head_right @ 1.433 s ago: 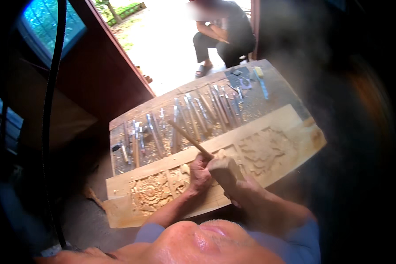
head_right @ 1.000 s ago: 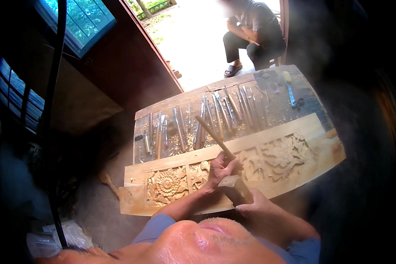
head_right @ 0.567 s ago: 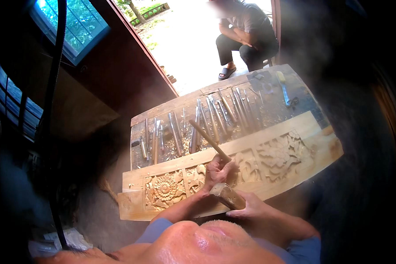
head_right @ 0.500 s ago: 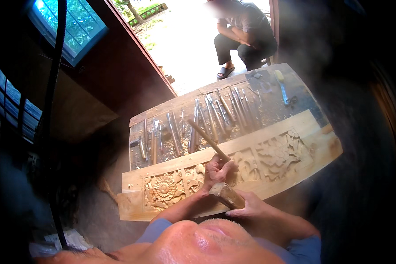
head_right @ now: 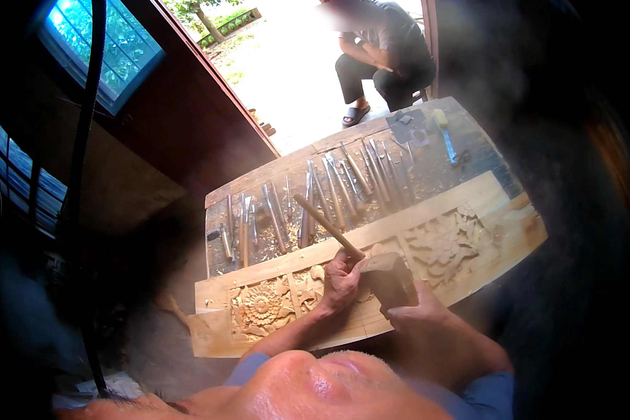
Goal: The person carves a floral design into a rectangular wooden board using a chisel and a wooden mallet. They repeatedly position the chisel on the wood and strike it with the mallet to remove shavings and refine the pattern. A second person sits nearby observing the process.
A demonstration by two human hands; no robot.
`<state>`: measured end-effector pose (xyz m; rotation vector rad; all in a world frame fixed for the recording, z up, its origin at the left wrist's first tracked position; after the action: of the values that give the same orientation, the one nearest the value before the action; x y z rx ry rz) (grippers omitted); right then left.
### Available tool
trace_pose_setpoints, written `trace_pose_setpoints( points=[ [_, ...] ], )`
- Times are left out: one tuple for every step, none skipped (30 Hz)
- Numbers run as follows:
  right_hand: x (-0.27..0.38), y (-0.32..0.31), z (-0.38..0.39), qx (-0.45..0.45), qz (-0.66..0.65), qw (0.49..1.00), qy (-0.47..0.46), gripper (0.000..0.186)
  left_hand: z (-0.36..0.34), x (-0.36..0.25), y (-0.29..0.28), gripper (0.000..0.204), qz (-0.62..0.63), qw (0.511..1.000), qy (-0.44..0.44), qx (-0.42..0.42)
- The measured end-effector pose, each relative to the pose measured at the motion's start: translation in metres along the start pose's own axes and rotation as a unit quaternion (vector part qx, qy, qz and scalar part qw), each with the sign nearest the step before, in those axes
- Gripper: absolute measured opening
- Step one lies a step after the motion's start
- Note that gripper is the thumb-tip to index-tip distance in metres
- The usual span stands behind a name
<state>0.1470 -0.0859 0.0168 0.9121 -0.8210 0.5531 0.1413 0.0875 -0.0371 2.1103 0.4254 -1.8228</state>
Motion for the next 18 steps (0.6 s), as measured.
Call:
trace_pose_setpoints(
  points=[
    [-0.017,-0.006,-0.003,-0.004,0.007,1.000,0.012,0.039,0.000,0.002,-0.001,0.019,-0.007,1.000,0.006,-0.001],
    [-0.029,-0.009,-0.005,-0.007,0.013,1.000,0.024,0.035,-0.001,0.004,-0.001,0.019,-0.014,1.000,0.012,-0.002],
    [-0.032,-0.009,-0.006,-0.014,0.023,0.999,0.038,0.034,0.000,0.001,-0.002,0.020,-0.019,1.000,0.016,-0.005],
    [-0.033,-0.006,-0.005,-0.020,0.033,0.998,0.052,0.032,0.001,0.001,-0.002,0.019,-0.025,1.000,0.006,-0.004],
    [-0.036,-0.006,-0.005,-0.027,0.043,0.997,0.066,0.031,0.003,0.000,-0.003,0.019,-0.031,1.000,-0.003,-0.003],
    [-0.038,-0.007,-0.005,-0.022,0.075,0.995,0.058,0.034,0.002,-0.004,-0.001,0.018,-0.035,0.999,-0.009,-0.001],
    [-0.038,-0.007,-0.006,-0.021,0.074,0.996,0.046,0.035,0.002,-0.003,0.000,0.017,-0.018,1.000,-0.012,0.003],
    [-0.036,-0.005,-0.007,-0.021,0.073,0.996,0.034,0.036,0.002,-0.001,0.001,0.017,-0.002,1.000,-0.016,0.006],
    [-0.035,-0.004,-0.007,-0.020,0.073,0.997,0.024,0.037,0.003,-0.001,0.003,0.016,0.015,1.000,-0.022,0.009],
    [-0.036,-0.005,-0.007,-0.023,0.085,0.996,0.027,0.038,0.003,-0.001,0.004,0.016,0.024,0.999,-0.027,0.012],
    [-0.037,-0.007,-0.007,-0.025,0.098,0.994,0.031,0.039,0.003,-0.002,0.005,0.016,0.032,0.999,-0.032,0.015],
    [-0.038,-0.007,-0.008,-0.026,0.110,0.993,0.034,0.040,0.002,-0.003,0.006,0.015,0.038,0.998,-0.036,0.018],
    [-0.037,-0.006,-0.009,-0.027,0.112,0.993,0.035,0.040,0.002,-0.002,0.005,0.015,0.042,0.998,-0.038,0.019],
    [-0.035,-0.004,-0.009,-0.028,0.115,0.992,0.036,0.040,0.002,0.000,0.004,0.015,0.046,0.998,-0.040,0.019],
    [-0.033,-0.003,-0.010,-0.029,0.117,0.992,0.035,0.040,0.002,0.001,0.003,0.015,0.050,0.998,-0.040,0.021],
    [-0.032,-0.002,-0.010,-0.031,0.109,0.993,0.035,0.039,0.001,0.001,0.002,0.015,0.041,0.998,-0.036,0.020],
    [-0.032,-0.002,-0.011,-0.033,0.101,0.994,0.035,0.038,0.000,0.001,0.000,0.015,0.032,0.999,-0.031,0.020],
    [-0.032,-0.002,-0.011,-0.036,0.093,0.994,0.035,0.037,-0.001,0.001,-0.001,0.015,0.024,0.999,-0.027,0.020]
  ],
)
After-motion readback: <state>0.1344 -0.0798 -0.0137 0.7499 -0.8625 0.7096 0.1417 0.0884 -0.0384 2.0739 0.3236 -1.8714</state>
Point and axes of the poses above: each hand's wrist, its own z-axis away from the middle knuckle, its own y-axis out of the palm, x = y × z, the point moved 10 cm from there along -z, towards the middle knuckle, and after that the axes turned 5 degrees about y, right-handed, at the moved point
